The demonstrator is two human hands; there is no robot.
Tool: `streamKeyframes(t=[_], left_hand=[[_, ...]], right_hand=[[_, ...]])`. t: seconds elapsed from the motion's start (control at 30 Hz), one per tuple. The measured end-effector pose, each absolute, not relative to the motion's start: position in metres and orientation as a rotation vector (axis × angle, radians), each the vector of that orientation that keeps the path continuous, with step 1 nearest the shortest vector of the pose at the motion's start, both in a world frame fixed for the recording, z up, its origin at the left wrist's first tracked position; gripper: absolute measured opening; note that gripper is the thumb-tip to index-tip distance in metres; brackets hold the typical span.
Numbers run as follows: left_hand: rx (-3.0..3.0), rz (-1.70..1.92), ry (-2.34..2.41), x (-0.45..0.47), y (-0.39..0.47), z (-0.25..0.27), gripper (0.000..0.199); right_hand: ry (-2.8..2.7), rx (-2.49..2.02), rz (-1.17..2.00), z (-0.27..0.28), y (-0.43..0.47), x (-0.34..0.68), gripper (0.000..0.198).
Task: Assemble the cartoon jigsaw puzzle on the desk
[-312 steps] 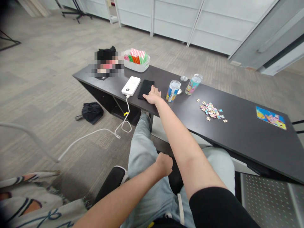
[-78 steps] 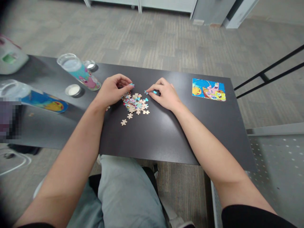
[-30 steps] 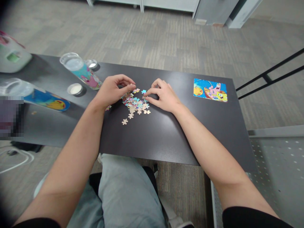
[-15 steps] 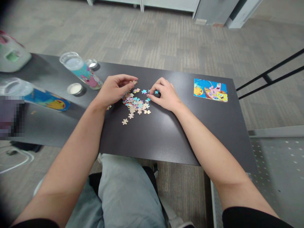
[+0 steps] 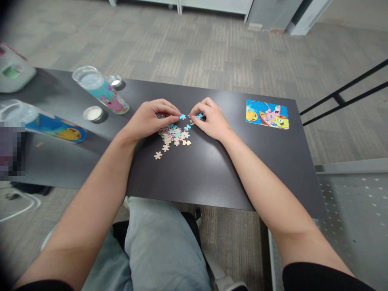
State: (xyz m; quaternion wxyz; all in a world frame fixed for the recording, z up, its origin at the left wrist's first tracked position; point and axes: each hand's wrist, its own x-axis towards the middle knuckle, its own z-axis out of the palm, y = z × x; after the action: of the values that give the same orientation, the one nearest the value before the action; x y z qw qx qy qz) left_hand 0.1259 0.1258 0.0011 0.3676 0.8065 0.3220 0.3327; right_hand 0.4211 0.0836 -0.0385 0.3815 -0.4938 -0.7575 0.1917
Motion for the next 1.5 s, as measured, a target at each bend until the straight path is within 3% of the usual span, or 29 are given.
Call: streamKeyframes(t=[0.5,0.8,1.13,1.33,1.5], left_hand=[[2.180,0.846,0.731,0.129,0.124,-0.001,0.024],[2.135,0.802,0.705,0.129,0.123,-0.005,0.028],[2.230,0.644,0.911,0.119,0.125,0.007,0.028],[2.275,0.459,0.987,0.111,0.123,0.012,0.045],[2.298,0.408,0.956,0.110,0.123,0.013,0.037]], right_hand=[[-1.949,-1.250,0.467,-0.046,0.086,0.423,0.020],[-1.933,-1.250,0.474,-0.043,0.083,0.420,0.015],[-2.010,-1.317,0.503,-0.034,0.078,0.420,0.021],[-2.028,-1.261,0.498,-0.034,0.077,0.420,0.021],[-2.027,-1.242,0.498,-0.034,0.077,0.420,0.019]])
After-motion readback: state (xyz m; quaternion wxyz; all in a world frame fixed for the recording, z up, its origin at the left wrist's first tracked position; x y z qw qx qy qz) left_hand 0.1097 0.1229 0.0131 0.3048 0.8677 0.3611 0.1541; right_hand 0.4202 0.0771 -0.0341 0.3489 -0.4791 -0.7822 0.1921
